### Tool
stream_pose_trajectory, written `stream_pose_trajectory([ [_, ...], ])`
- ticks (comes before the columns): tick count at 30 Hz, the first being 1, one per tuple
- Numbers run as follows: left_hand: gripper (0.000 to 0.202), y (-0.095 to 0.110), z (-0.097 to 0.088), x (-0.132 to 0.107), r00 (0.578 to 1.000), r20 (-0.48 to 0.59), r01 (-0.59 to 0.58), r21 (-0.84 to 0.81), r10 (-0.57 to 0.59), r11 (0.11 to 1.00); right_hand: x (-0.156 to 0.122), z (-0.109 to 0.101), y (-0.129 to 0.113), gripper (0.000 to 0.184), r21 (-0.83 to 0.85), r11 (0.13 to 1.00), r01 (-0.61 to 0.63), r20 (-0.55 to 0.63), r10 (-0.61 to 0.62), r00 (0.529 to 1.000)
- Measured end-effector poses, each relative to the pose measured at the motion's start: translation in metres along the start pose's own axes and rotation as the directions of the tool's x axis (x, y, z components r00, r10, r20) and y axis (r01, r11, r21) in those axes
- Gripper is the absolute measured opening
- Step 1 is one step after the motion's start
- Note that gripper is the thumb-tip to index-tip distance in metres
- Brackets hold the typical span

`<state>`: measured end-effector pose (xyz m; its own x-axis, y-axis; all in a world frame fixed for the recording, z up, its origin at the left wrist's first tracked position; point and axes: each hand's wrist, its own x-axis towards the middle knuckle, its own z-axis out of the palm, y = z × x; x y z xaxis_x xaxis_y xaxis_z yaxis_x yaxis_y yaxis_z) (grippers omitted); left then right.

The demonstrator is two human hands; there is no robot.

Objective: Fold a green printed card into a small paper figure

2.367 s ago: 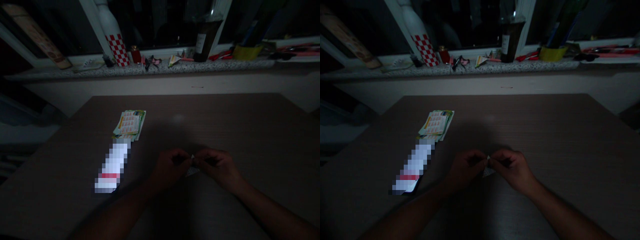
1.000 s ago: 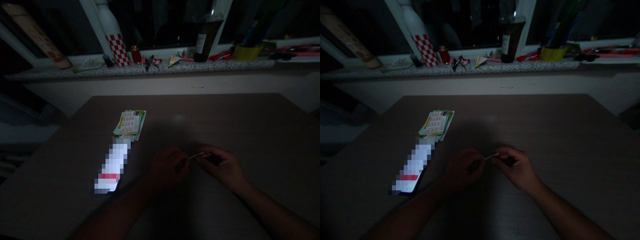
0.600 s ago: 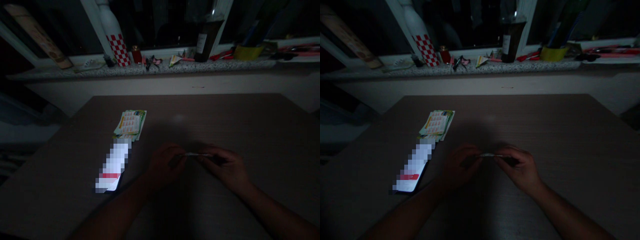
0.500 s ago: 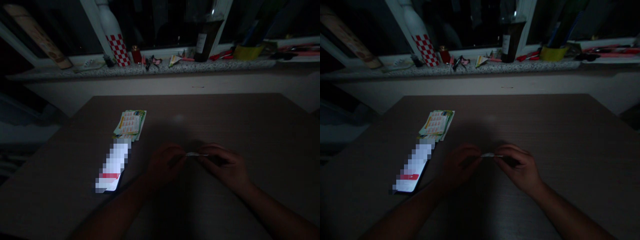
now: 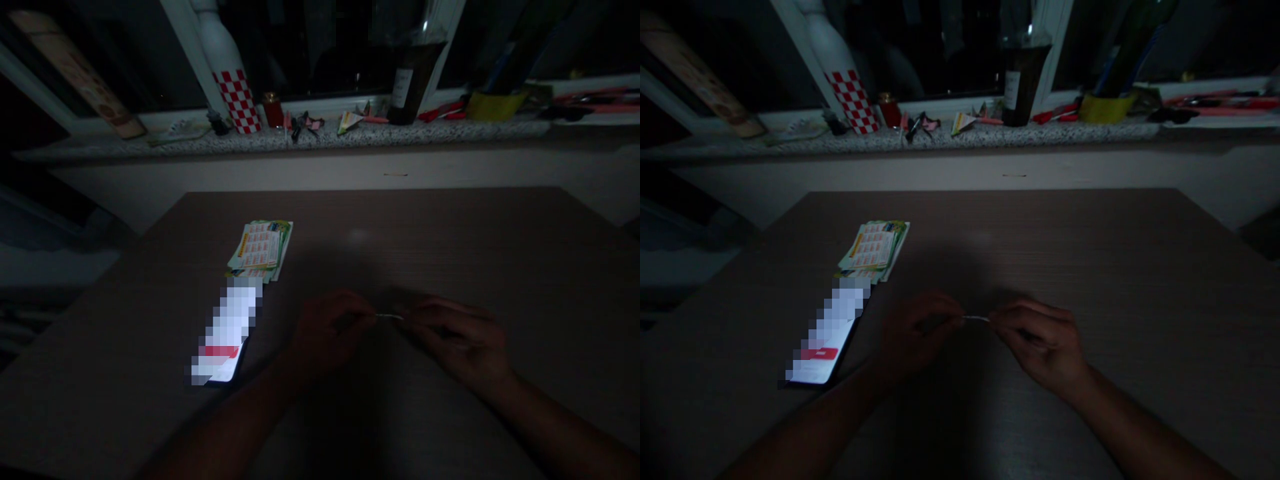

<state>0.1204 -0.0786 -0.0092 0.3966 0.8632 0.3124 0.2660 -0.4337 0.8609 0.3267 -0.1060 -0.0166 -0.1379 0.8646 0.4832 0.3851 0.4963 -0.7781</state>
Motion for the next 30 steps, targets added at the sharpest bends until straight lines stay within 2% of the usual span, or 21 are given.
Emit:
stream_pose_trajectory([
  [3,0.017,-0.003,0.006,-0.001,0.985,0.025,0.175,-0.162,-0.173,0.971,-0.001,0.004,0.003,0.009,0.011,0.999,-0.030,-0.030,0.030,0.999],
  [4,0.021,-0.004,0.009,-0.001,0.977,0.068,0.213,-0.200,-0.203,0.956,-0.002,0.006,0.004,0.008,0.008,0.999,-0.047,-0.039,0.047,0.998],
  [7,0.016,-0.005,0.014,-0.002,0.952,0.127,0.297,-0.168,-0.278,0.940,-0.002,0.010,0.004,0.006,-0.006,0.995,-0.100,-0.046,0.099,0.994],
  [11,0.016,0.001,0.013,-0.001,0.950,0.097,0.305,-0.064,-0.298,0.950,-0.001,0.012,0.002,0.002,-0.004,0.995,-0.101,-0.076,0.100,0.992],
  [14,0.016,0.005,0.012,0.001,0.950,0.105,0.302,-0.074,-0.294,0.950,0.000,0.012,0.002,0.004,-0.007,0.998,-0.064,-0.092,0.063,0.994],
  [18,0.017,0.000,0.015,0.000,0.917,0.129,0.395,-0.169,-0.378,0.903,-0.001,0.012,0.006,0.010,-0.032,0.998,0.055,-0.085,-0.057,0.995],
  [21,0.028,-0.006,0.018,-0.001,0.902,0.154,0.431,-0.265,-0.403,0.862,-0.001,0.012,0.010,0.015,-0.073,0.986,0.151,-0.086,-0.157,0.984],
  [25,0.035,-0.009,0.020,-0.002,0.906,0.158,0.424,-0.356,-0.394,0.833,-0.002,0.011,0.012,0.019,-0.145,0.966,0.212,-0.097,-0.227,0.969],
  [30,0.038,-0.009,0.023,-0.003,0.929,0.101,0.355,-0.518,-0.356,0.779,-0.003,0.013,0.013,0.025,-0.196,0.943,0.268,-0.074,-0.286,0.955],
])
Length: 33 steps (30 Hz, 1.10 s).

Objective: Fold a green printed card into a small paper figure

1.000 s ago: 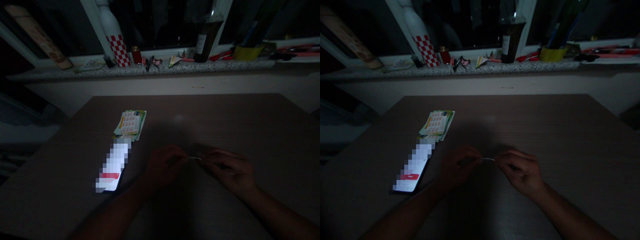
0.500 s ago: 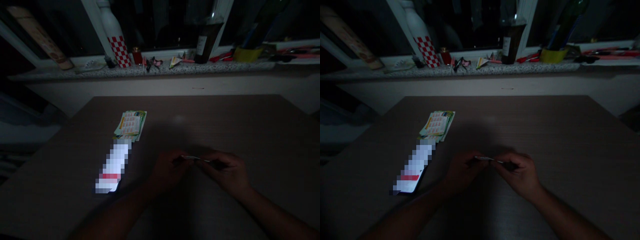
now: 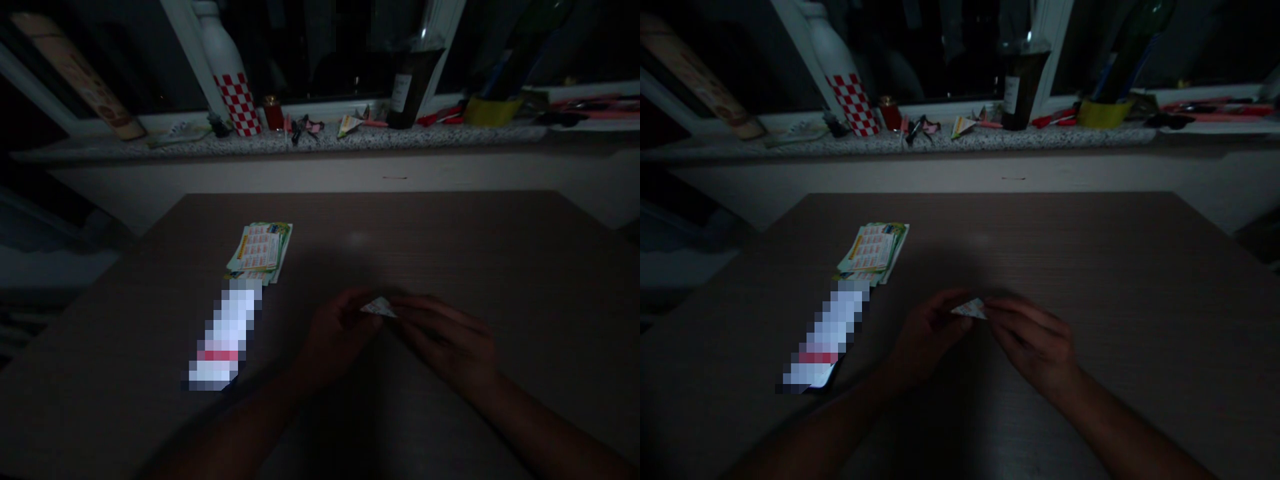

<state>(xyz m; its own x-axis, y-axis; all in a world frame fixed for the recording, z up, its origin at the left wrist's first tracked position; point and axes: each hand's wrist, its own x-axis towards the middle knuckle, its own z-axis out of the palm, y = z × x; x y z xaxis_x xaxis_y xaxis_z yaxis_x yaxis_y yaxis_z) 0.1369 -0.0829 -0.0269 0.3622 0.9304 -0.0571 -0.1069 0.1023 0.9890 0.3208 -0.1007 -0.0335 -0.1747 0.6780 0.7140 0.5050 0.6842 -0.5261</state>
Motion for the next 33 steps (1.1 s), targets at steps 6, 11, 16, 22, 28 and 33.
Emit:
stream_pose_trajectory([
  [6,0.034,-0.0030,-0.0012,-0.0018,0.999,-0.017,-0.031,0.157,0.034,0.987,-0.0016,0.0028,0.0019,0.028,0.029,0.999,0.014,0.098,-0.017,0.995],
  [11,0.033,-0.0009,-0.0027,-0.0020,0.997,0.009,-0.075,0.275,0.075,0.958,-0.0014,0.0032,0.0002,0.027,0.047,0.996,-0.080,0.124,0.074,0.990],
  [16,0.033,0.0012,-0.0034,-0.0034,0.989,0.046,-0.146,0.415,0.140,0.898,0.0014,0.0013,-0.0024,0.024,0.073,0.986,-0.150,0.125,0.140,0.982],
  [22,0.034,0.0003,-0.0043,-0.0034,0.981,0.078,-0.194,0.504,0.180,0.841,0.0026,0.0009,-0.0037,0.026,0.107,0.971,-0.215,0.134,0.200,0.970],
  [28,0.037,-0.0006,-0.0043,-0.0044,0.981,0.069,-0.189,0.534,0.180,0.824,0.0027,0.0017,-0.0038,0.021,0.123,0.952,-0.279,0.112,0.266,0.957],
  [33,0.036,0.0017,-0.0040,-0.0048,0.973,0.091,-0.225,0.578,0.212,0.785,0.0030,0.0015,-0.0047,0.021,0.120,0.952,-0.280,0.115,0.267,0.957],
])
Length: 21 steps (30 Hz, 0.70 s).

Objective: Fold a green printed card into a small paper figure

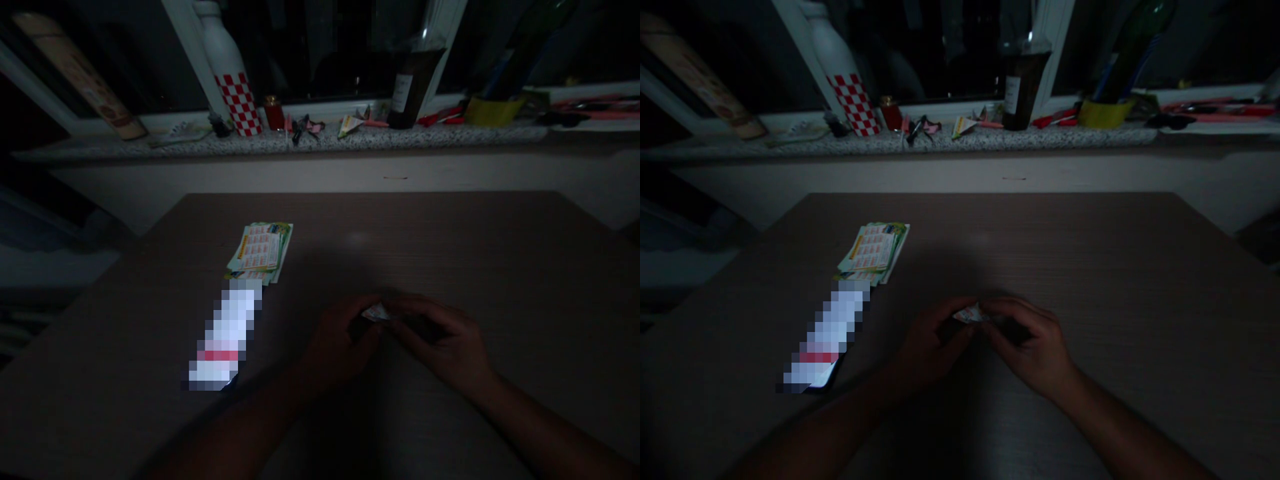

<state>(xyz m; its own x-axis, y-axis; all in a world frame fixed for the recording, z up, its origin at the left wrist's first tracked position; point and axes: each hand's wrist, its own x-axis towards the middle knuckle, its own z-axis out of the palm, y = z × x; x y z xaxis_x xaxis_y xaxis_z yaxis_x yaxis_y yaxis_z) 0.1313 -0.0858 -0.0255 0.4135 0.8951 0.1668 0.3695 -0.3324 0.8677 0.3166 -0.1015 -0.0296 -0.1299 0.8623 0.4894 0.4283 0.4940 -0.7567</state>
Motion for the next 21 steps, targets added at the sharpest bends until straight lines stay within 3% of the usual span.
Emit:
stream_pose_trajectory([
  [21,0.036,-0.0061,0.0056,-0.0002,0.989,0.022,-0.146,0.067,0.145,0.987,-0.0057,0.0006,0.0070,0.034,-0.159,0.977,0.145,0.018,-0.144,0.989],
])
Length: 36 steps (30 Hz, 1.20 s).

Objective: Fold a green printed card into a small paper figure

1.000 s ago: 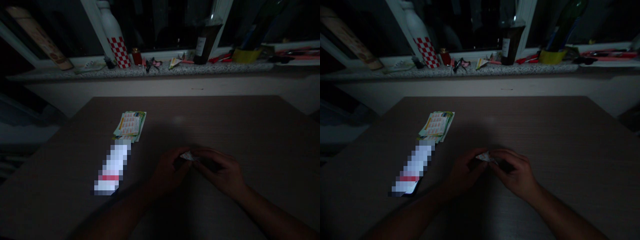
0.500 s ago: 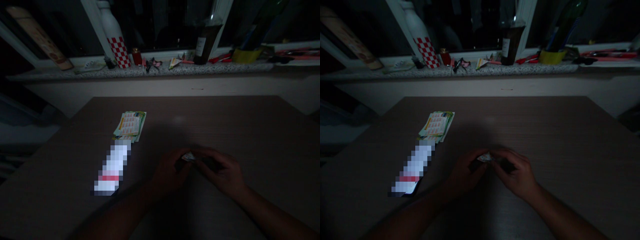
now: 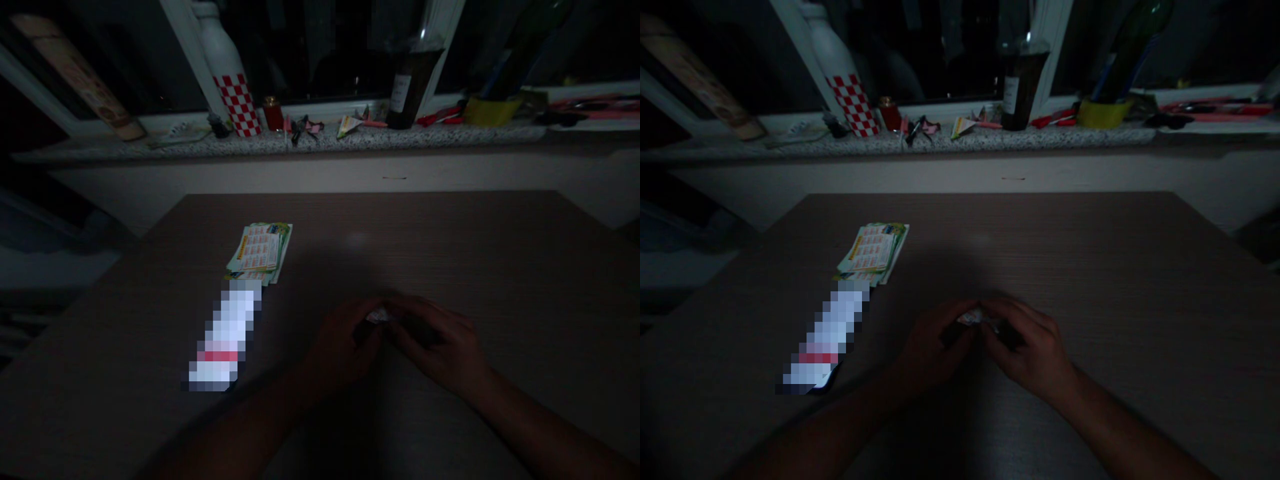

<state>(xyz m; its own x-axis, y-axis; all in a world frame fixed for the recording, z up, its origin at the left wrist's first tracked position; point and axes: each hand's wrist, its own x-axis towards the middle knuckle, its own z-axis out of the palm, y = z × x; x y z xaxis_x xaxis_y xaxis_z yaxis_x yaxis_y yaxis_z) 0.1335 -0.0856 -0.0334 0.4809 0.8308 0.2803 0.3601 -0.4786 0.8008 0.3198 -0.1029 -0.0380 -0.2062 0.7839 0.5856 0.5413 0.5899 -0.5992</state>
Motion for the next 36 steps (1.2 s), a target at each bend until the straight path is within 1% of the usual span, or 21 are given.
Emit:
stream_pose_trajectory([
  [4,0.038,0.000,0.002,-0.001,1.000,0.011,-0.010,0.048,0.009,0.999,0.000,0.000,0.000,0.031,-0.035,0.999,0.000,0.007,0.000,1.000],
  [7,0.038,0.001,0.002,-0.001,0.999,0.024,-0.029,0.050,0.028,0.998,0.002,0.000,-0.002,0.028,-0.044,0.999,-0.019,-0.014,0.018,1.000],
  [10,0.038,0.002,0.002,0.000,0.999,0.026,-0.040,0.025,0.039,0.999,0.004,0.000,-0.003,0.025,-0.004,1.000,0.028,-0.036,-0.028,0.999],
  [13,0.039,0.003,0.001,0.001,0.999,0.027,-0.027,0.033,0.027,0.999,0.006,-0.001,-0.004,0.024,0.039,0.995,0.093,-0.003,-0.093,0.996],
  [16,0.039,0.003,0.001,0.001,1.000,0.025,-0.011,0.052,0.010,0.999,0.007,-0.001,-0.003,0.026,0.045,0.993,0.108,0.028,-0.109,0.994],
  [25,0.036,0.004,0.000,0.001,1.000,-0.001,-0.007,0.058,0.007,0.998,0.006,0.000,-0.004,0.030,0.018,0.996,0.089,0.043,-0.089,0.995],
  [29,0.036,0.003,-0.001,0.001,1.000,-0.008,0.006,0.069,-0.005,0.998,0.005,0.001,-0.004,0.033,-0.020,0.997,0.081,0.073,-0.079,0.994],
  [34,0.038,-0.004,0.000,0.004,1.000,-0.018,-0.020,0.142,0.023,0.990,0.003,0.005,0.000,0.038,-0.023,0.998,0.055,0.130,-0.052,0.990],
  [36,0.041,-0.008,0.000,0.004,1.000,-0.019,-0.006,0.195,0.010,0.981,0.003,0.007,0.002,0.042,-0.029,0.999,0.046,0.152,-0.041,0.988],
])
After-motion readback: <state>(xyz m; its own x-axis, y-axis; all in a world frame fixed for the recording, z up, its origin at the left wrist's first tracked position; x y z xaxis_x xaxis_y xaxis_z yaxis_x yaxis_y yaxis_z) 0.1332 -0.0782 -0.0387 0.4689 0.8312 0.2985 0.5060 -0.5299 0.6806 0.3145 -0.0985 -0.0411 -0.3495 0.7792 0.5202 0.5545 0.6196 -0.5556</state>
